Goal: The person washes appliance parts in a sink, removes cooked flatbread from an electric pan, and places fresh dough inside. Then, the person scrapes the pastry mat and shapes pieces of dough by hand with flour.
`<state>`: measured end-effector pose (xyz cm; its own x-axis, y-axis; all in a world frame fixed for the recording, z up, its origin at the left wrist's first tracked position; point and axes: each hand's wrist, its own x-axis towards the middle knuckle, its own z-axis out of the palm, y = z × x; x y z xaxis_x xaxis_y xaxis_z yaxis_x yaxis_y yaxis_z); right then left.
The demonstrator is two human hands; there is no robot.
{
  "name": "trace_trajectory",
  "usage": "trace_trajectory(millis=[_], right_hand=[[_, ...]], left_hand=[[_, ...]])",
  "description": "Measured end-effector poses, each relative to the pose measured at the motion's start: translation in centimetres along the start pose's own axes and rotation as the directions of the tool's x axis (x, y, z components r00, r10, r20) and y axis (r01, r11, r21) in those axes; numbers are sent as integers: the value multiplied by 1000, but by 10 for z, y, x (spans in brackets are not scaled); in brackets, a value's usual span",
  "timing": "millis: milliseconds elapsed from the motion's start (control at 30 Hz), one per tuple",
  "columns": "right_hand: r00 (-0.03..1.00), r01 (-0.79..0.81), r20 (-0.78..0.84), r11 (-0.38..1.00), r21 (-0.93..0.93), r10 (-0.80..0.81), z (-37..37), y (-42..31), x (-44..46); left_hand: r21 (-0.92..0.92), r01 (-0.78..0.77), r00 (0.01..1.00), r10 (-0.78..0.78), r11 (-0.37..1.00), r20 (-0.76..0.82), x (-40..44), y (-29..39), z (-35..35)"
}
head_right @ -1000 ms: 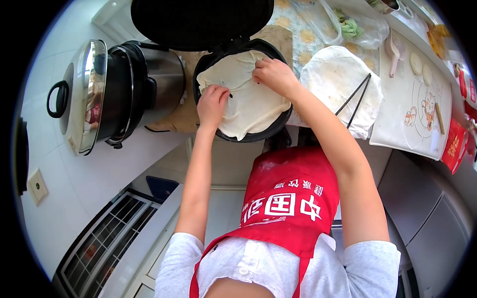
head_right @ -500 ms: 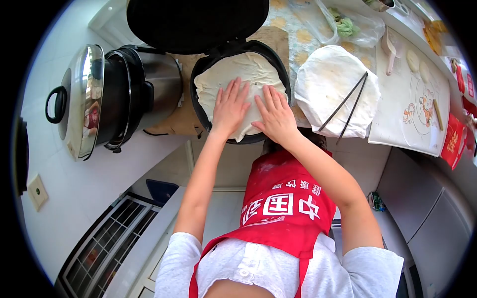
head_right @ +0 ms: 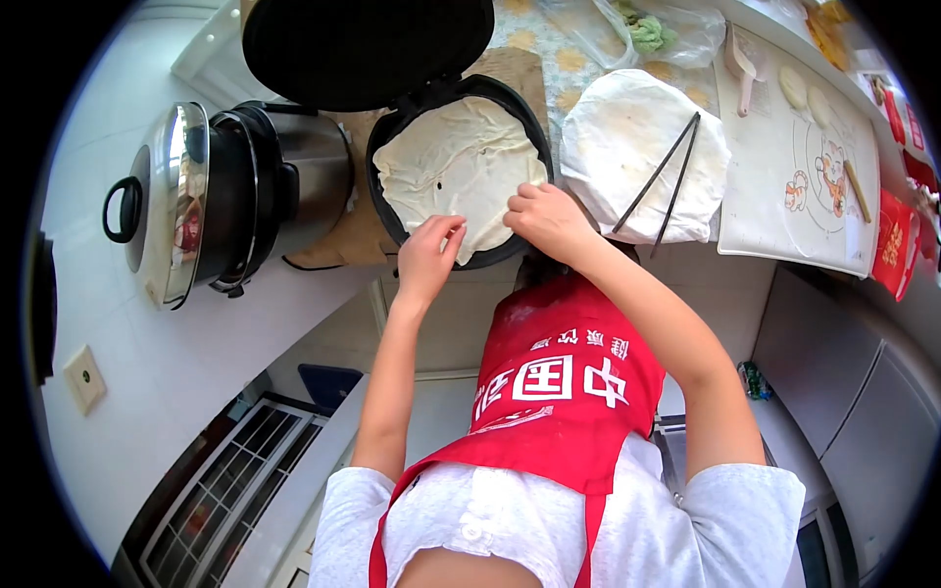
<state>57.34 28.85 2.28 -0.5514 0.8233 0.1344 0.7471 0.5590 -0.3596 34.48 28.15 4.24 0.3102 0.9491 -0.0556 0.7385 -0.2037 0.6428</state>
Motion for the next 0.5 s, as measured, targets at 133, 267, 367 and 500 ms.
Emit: trace_trajectory(millis=[133,267,367,500], right_hand=[[947,276,199,955,-106,-251,16,-4,18],[882,439,277,878,-192,-381,29,-2,28],[858,471,321,864,-179,-401,27,2,31],[884,299,381,954,-16,-271,3,-2,30]], left_hand=[[-1,6,992,-6,1000,127,5,-4,13],[32,-48,986,43,998,161,6,-8,19],[55,-34,981,23,998,191,5,-5,19],[25,-39,986,34,999,164,0,0,16]])
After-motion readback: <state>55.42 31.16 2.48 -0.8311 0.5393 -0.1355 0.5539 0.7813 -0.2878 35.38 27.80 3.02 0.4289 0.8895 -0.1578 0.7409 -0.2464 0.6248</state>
